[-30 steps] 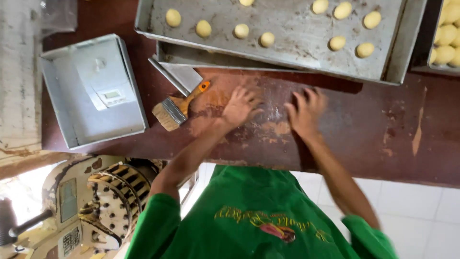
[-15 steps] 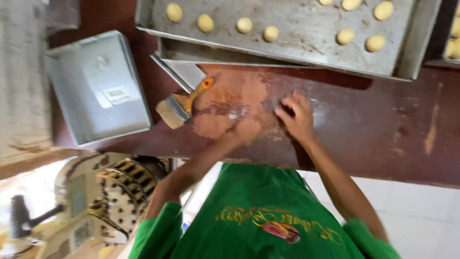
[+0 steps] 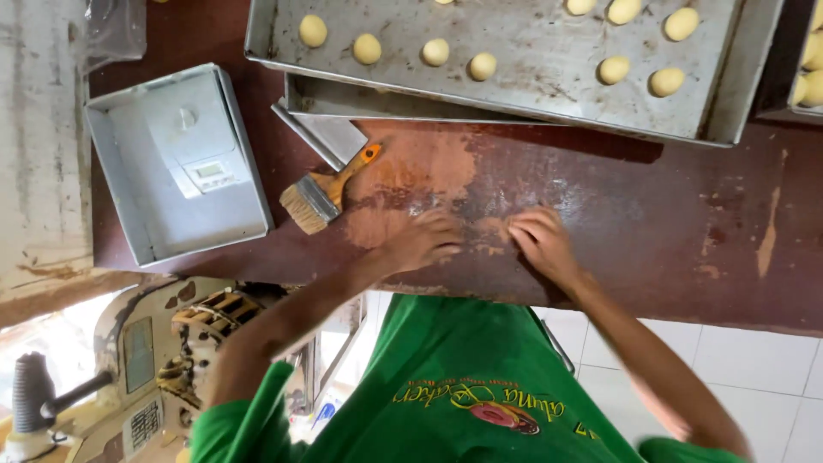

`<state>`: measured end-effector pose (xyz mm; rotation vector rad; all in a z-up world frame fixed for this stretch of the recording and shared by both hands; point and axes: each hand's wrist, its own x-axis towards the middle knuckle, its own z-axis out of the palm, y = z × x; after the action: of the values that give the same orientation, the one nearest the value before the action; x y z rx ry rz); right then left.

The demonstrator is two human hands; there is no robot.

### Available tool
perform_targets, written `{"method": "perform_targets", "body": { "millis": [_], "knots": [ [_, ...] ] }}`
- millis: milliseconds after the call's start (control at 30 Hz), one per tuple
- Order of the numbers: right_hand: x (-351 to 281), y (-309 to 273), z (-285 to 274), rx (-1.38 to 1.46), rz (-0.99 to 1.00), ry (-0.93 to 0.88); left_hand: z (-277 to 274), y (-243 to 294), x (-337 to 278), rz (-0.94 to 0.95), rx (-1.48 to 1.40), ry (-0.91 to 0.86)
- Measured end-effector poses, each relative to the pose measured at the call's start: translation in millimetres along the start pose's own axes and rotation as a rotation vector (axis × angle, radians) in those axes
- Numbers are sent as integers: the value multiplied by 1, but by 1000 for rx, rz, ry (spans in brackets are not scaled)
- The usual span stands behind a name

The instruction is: Rolling pieces of dough into balls and arranging them on baking trays.

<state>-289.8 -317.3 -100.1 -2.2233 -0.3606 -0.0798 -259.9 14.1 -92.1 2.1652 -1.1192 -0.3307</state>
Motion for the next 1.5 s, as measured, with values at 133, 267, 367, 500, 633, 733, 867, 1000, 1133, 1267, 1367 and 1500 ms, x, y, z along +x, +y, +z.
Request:
{"method": "perform_targets", "body": {
  "millis": [133,267,367,500,633,733,867,1000,1133,1267,1367,1500],
  "knots": [
    [24,37,-46,-308,-87,-70,-80,-24,22,-135,465,-309],
    [82,-13,-7,-315,-90,187,11,-56,53,-58,396,4],
    [58,-27,13,-73,-13,117,2,-20,44,-17,108,87],
    [2,18,-34,-192,-125,-3,-23,-47,-21,-21,79,62],
    [67,18,-28,-605,-189,111,-69,-30,59,-331,425,-114],
    [73,1,10,-342,-62,229,-5,-37,75,-122,189,159],
    [12,32,0,-83,-3,-104,5,-36,4,31,74,100],
    [35,60,-49,-340,49,-105,-93,-37,27,-203,537,-177],
    [80,-1,0,-414,-60,178,-17,-44,60,-278,236,74],
    [21,1,2,-27,25,-18,-5,-18,19,-58,121,47],
    [14,39,-44,-192,-8,-65,-40,-52,3,-85,54,-1],
    [85,16,-41,-392,-134,209,-76,-52,65,-256,231,108]
  ]
}}
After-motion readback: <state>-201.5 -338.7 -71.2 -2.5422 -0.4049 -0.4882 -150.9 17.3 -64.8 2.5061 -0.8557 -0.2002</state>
